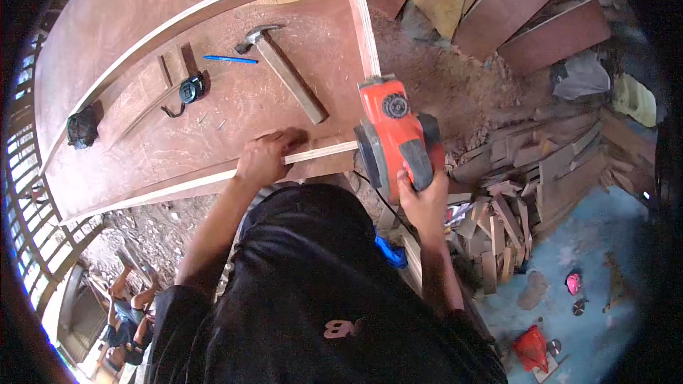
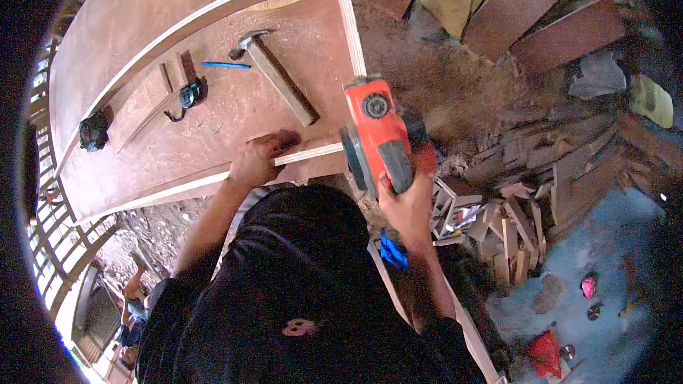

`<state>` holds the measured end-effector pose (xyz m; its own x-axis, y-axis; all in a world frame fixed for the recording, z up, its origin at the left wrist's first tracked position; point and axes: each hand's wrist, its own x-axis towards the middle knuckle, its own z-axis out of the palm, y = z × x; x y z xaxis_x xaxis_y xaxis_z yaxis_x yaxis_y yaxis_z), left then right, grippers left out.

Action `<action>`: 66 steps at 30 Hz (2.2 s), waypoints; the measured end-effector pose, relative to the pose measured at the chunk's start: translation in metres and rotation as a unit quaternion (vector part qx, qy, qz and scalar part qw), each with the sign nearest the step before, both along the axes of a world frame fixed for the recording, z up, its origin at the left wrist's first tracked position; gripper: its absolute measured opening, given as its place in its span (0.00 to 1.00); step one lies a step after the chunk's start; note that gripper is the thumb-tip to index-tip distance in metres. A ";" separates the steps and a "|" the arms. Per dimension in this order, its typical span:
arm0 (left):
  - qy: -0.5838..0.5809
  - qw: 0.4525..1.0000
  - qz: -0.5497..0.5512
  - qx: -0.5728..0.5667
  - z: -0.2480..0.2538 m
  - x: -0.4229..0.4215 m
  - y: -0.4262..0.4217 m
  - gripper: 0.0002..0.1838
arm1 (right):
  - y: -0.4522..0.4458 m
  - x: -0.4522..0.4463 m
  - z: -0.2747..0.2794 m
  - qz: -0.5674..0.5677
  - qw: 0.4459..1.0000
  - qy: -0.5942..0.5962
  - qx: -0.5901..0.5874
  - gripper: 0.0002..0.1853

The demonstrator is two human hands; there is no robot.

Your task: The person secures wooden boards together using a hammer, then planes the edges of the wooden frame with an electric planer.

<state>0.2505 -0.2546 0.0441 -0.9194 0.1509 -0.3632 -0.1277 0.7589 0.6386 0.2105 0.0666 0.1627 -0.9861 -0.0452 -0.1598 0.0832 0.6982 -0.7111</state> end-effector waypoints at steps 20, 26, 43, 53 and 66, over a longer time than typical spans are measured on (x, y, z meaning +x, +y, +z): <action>0.001 1.000 -0.020 0.015 -0.006 0.004 -0.009 0.27 | -0.128 -0.205 -0.002 -0.005 0.996 0.087 -0.006 0.14; -0.053 0.998 -0.016 -0.029 0.013 -0.003 -0.004 0.27 | -0.125 -0.263 -0.008 -0.032 0.988 0.131 -0.081 0.09; 0.083 0.989 -0.048 0.115 -0.030 0.008 -0.006 0.24 | 0.140 0.183 -0.043 -0.393 0.918 -0.052 0.007 0.23; 0.101 0.993 -0.049 0.019 -0.039 0.013 -0.009 0.27 | 0.127 0.511 -0.074 -0.500 0.858 -0.020 -0.116 0.17; 0.078 0.976 -0.023 -0.203 -0.018 0.014 0.015 0.23 | 0.243 0.452 -0.211 -0.426 0.893 -0.117 -0.087 0.25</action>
<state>0.2647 -0.2400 0.0261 -0.9637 0.0665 -0.2584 -0.0127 0.9559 0.2934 0.6623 0.3092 -0.0479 -0.6159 0.6608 -0.4289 0.6910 0.1916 -0.6969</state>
